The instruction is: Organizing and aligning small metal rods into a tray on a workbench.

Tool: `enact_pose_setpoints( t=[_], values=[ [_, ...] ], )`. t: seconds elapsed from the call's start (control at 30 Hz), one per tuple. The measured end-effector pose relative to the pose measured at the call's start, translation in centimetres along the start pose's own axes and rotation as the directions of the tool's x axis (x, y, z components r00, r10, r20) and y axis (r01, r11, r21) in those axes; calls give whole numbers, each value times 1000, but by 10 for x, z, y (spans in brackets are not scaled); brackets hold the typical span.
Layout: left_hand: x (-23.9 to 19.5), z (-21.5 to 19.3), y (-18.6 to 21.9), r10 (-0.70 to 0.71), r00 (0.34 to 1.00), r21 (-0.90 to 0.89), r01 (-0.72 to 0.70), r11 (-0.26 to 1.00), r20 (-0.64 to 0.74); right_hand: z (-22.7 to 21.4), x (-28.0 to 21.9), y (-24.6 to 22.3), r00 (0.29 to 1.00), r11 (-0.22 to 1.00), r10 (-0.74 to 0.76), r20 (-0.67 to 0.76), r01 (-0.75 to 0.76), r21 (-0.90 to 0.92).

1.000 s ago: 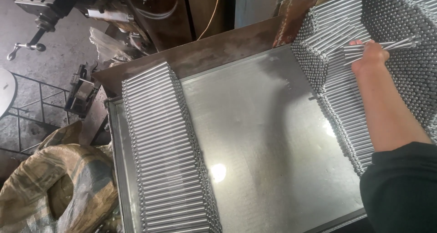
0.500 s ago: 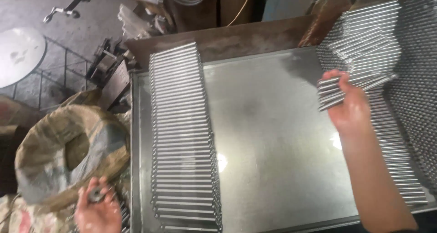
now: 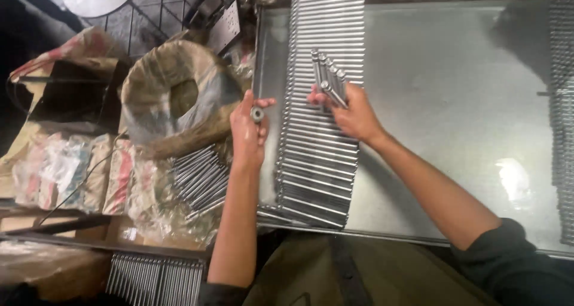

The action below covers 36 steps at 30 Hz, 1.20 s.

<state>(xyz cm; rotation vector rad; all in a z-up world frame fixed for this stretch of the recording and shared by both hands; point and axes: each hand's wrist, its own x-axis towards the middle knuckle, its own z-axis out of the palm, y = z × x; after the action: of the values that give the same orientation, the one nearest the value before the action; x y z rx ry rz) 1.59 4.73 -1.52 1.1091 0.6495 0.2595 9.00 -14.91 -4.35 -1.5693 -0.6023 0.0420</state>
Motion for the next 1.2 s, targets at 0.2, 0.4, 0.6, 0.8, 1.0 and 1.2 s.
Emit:
enact_pose_setpoints(
  t=[0.2, 0.4, 0.6, 0.8, 1.0, 1.2],
  values=[
    [7, -3, -7, 71, 994, 1, -71, 997, 85, -2, -3, -19, 986, 936, -23, 167, 80, -343],
    [-6, -10, -12, 11, 995, -57, -5, 998, 100, 13, -50, -108, 868, 928, 311, 387, -189, -323],
    [-36, -19, -15, 73, 987, 83, -85, 993, 141, 20, -81, -123, 837, 757, 496, 231, -287, -587],
    [-53, -47, -27, 209, 964, 330, -254, 909, 166, 39, -100, -120, 773, 654, 597, 214, -315, -688],
    [-69, -53, -32, 183, 971, 326, -226, 918, 157, 54, -137, -99, 824, 594, 512, 242, -136, -793],
    [-48, -78, -36, 183, 983, 226, -178, 958, 1, 35, -144, -80, 891, 475, 381, 247, 41, -879]
  ],
)
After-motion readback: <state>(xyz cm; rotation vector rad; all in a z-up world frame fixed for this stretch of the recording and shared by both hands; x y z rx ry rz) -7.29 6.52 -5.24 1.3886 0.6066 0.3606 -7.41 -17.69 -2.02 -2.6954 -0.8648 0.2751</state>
